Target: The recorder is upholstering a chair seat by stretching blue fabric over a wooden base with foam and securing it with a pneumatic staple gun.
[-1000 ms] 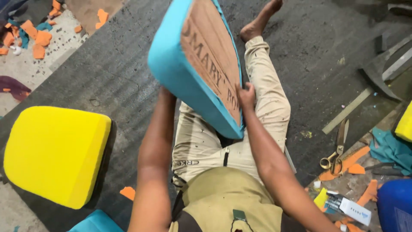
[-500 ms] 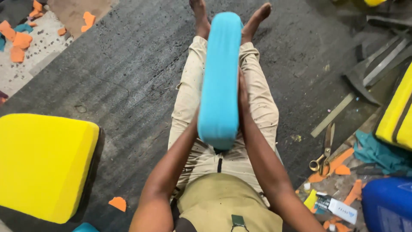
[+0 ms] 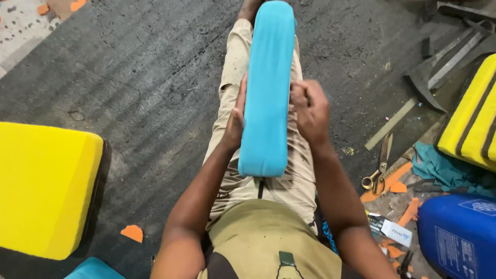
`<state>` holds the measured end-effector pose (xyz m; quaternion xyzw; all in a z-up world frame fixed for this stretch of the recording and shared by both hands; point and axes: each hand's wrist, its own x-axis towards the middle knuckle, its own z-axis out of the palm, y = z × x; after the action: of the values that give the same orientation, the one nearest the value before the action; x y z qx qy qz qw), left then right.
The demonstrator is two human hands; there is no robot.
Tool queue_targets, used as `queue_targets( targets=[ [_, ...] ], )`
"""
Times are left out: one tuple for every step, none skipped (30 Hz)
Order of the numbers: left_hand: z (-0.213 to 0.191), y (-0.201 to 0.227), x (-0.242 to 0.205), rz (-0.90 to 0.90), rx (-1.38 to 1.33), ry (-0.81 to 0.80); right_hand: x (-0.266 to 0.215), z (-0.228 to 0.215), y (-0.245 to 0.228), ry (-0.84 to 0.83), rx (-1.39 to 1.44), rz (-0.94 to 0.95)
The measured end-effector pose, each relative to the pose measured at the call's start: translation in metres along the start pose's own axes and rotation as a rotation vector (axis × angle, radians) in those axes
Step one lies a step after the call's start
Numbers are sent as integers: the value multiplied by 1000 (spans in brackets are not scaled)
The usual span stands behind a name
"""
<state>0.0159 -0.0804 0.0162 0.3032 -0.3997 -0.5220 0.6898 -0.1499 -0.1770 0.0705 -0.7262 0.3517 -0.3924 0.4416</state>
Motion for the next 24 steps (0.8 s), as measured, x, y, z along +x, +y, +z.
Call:
queue_targets(
  targets=[
    [3,11,1,26,-80,-57,9,-2,-8,-39,-175,-55],
    [3,9,-1,24,-80,-49,16,0,-25,-47,-173,-52],
    [3,7,-3,54,62,-9,22,3,-42,-39,-283,10],
    [3,5,-1,90,205,26,32,5,-60,-28,-394,65],
    [4,7,1,94,206,31,36,2,-57,-33,-394,60],
    [7,8,1,108,249,34,39,-3,-55,-76,-534,110],
    [9,8,1,121,292,38,42,-7,-52,-120,-674,159],
    [10,6,-1,117,283,47,41,-9,-51,-131,-681,164],
    [12,4,-3,117,383,38,39,-10,-51,-128,-843,56],
    [12,3,0,125,489,23,41,-12,-51,-118,-998,-66],
    [14,3,0,129,487,27,41,-12,-54,-121,-1001,-70],
    [16,2,2,130,549,18,41,-13,-58,-124,-1073,-78],
    [18,0,4,131,612,9,41,-15,-61,-126,-1145,-86],
    [20,0,4,133,608,9,40,-16,-60,-126,-1149,-86],
    [22,0,4,128,625,11,39,-17,-59,-120,-1162,-85],
    [25,-1,3,122,640,10,36,-19,-58,-114,-1177,-80],
    [29,0,3,121,634,8,35,-20,-60,-114,-1182,-76],
    [32,1,4,88,659,12,35,-21,-61,-91,-1189,-91],
    [35,2,5,54,683,15,34,-21,-63,-68,-1196,-107],
    [38,0,6,54,678,15,35,-25,-59,-69,-1200,-105],
    [40,-2,6,78,689,16,36,-28,-55,-56,-1157,-46],
    [42,-5,6,101,701,23,37,-31,-51,-48,-1111,9],
    [44,-4,5,100,697,28,37,-37,-42,-54,-1114,9],
    [46,-2,6,75,684,19,36,-44,-33,-64,-1130,19]
  ],
)
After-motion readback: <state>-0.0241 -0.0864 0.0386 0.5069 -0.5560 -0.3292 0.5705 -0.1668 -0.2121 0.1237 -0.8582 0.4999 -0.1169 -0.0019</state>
